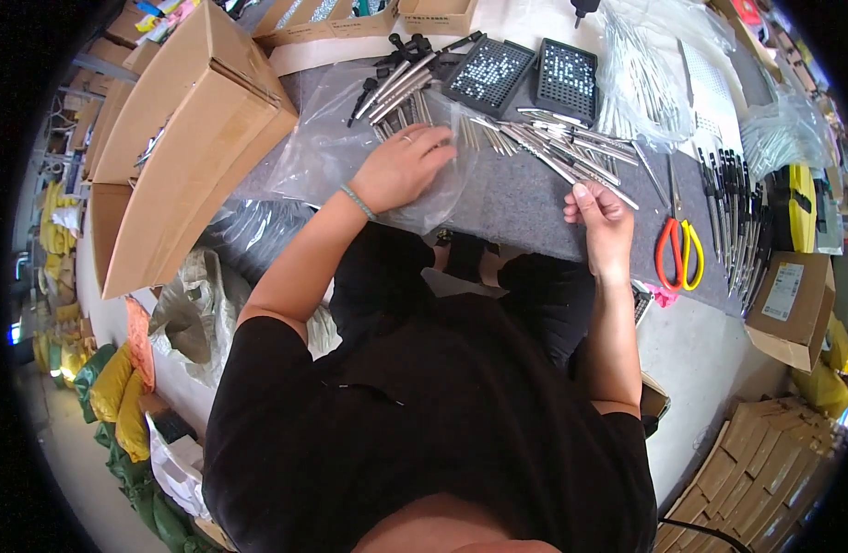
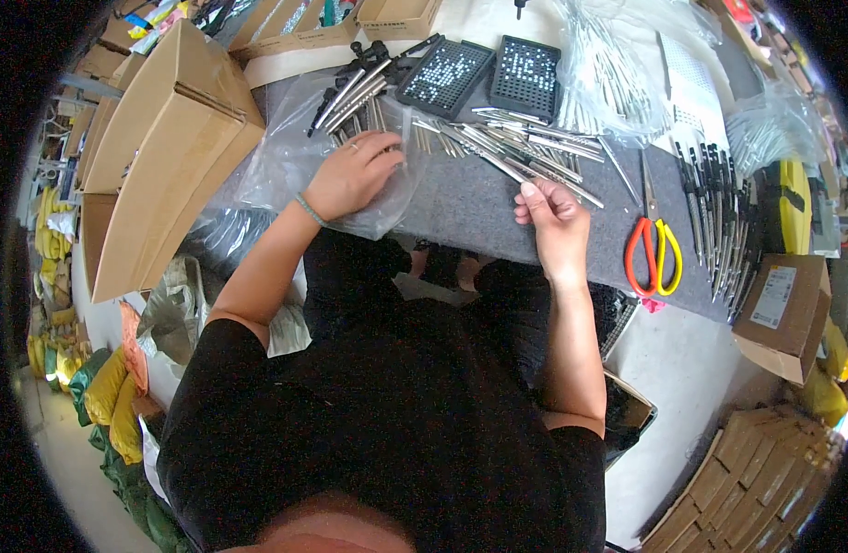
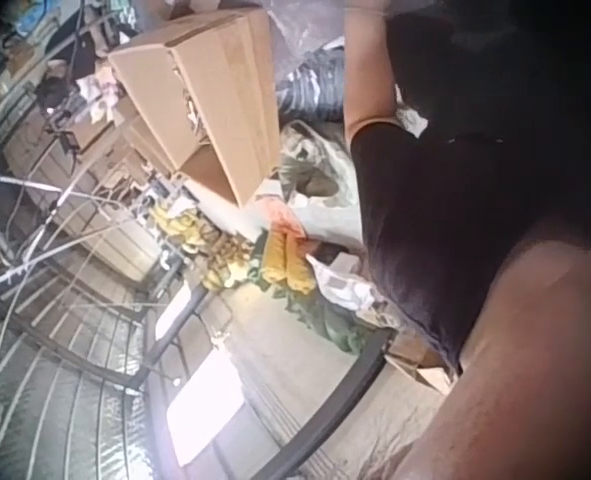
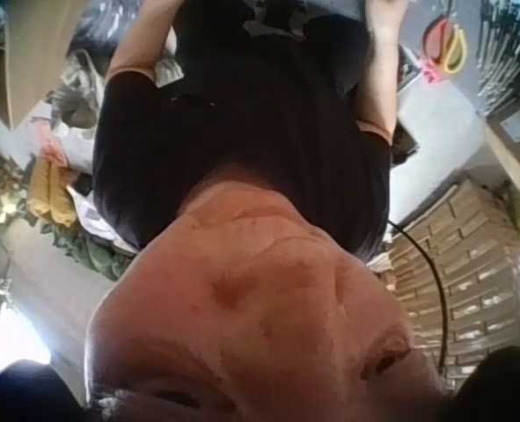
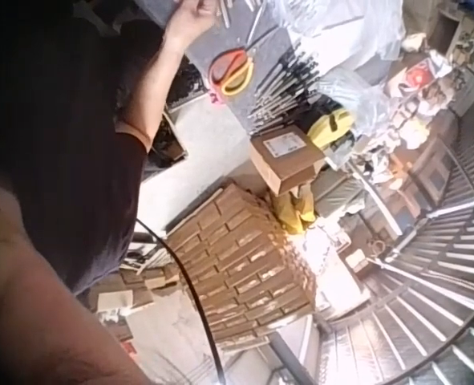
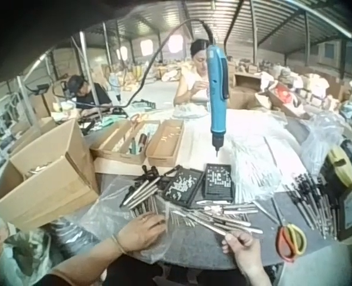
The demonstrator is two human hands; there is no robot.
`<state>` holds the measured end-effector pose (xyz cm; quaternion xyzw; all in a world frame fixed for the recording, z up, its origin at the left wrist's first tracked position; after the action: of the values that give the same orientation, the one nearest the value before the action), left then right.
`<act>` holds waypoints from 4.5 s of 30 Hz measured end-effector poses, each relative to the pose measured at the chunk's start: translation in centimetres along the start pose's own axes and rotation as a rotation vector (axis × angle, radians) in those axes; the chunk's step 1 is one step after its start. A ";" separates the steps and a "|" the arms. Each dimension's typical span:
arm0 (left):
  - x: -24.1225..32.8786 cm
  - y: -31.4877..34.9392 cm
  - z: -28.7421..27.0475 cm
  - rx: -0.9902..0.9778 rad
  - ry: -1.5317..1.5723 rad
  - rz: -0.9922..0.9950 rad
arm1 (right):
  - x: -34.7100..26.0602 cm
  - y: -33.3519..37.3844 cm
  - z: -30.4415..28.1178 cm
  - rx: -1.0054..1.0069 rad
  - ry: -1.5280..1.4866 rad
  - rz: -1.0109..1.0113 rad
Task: Assembling small metal and plastic hardware components using an electric screwdriver.
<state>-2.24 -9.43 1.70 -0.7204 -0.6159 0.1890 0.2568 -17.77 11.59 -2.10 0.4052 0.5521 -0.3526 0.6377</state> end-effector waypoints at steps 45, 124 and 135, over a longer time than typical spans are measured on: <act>5.2 -4.0 5.0 0.039 0.358 -0.303 | -7.6 -6.3 2.0 0.132 0.834 -0.797; 6.4 -3.6 5.0 -0.057 0.253 -0.188 | -18.7 -10.2 6.9 0.092 0.059 -0.905; 5.3 -4.0 5.6 -0.041 0.259 -0.208 | -19.8 -11.7 11.6 -0.226 -0.269 -0.550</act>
<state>-7.80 -3.04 -0.16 -0.6761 -0.6527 0.0545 0.3375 -26.23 -3.79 16.74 0.1172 0.5873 -0.4986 0.6267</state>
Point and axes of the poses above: each hand's wrist, its own y-axis away from the middle knuckle, its own z-axis out of the palm, x = y × z, the point moved 6 cm from there along -y, towards the middle knuckle, and after that the axes turned 12 degrees about x, right-handed, at the moved point
